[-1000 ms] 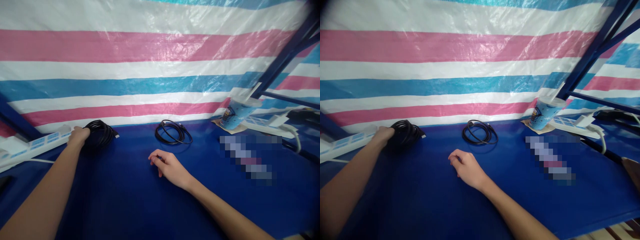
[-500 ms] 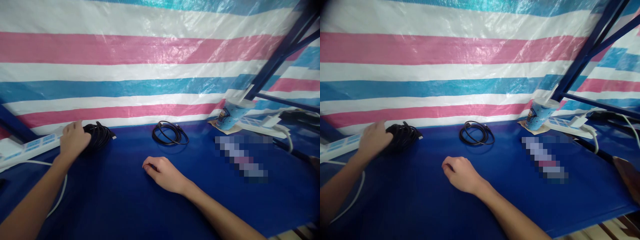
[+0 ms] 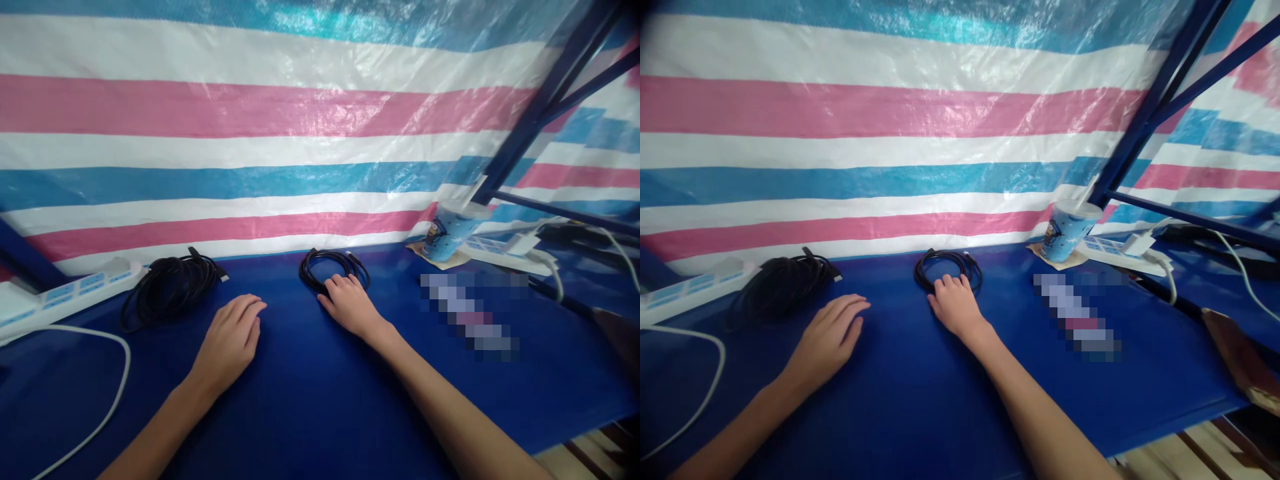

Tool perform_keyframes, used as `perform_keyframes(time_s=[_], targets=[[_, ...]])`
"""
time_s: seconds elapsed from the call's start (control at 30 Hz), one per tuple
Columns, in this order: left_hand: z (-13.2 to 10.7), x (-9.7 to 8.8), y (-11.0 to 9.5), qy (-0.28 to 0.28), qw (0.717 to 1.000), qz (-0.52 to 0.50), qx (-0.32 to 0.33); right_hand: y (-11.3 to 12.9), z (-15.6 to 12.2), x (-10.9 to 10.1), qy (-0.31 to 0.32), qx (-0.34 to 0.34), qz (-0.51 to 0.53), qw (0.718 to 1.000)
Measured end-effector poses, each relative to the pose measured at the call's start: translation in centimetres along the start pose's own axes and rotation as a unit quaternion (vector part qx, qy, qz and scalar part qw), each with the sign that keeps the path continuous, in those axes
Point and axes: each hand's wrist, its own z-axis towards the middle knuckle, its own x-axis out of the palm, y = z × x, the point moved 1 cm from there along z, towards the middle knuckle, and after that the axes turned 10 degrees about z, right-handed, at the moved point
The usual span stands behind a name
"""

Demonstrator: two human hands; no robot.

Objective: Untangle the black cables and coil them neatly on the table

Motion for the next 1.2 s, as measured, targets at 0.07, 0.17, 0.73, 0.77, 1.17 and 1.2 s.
perform_keyframes(time_s=[0.07, 0.17, 0.73, 0.77, 1.17, 1.2], targets=[[0.4, 1.2, -1.0, 0.022, 0.992, -0.097, -0.081, 1.6, 0.2, 0.9, 0.019, -0.016, -0.006, 1.0], [1.3, 3.0, -2.6, 0.021, 0.969, -0.168, -0.181, 4.6, -0.2, 2.2, 0.049, -0.058, 0.022, 0.997], [3.2, 1.0, -1.4, 0.054, 0.915, -0.302, -0.262, 5.2, -1.9, -0.3, 0.036, -0.255, 0.163, 0.952], [3.4, 0.6, -0.9, 0.046, 0.928, -0.265, -0.257, 4.8, -1.7, 0.0, 0.025, -0.233, 0.171, 0.957], [4.4, -1.4, 3.0, 0.017, 0.981, -0.063, -0.183, -3.3, 2.2, 0.5, -0.154, 0.141, 0.305, 0.929], [4.4, -1.3, 2.9, 0.022, 0.98, -0.084, -0.182, -3.9, 2.3, 0.3, -0.153, 0.157, 0.336, 0.916]])
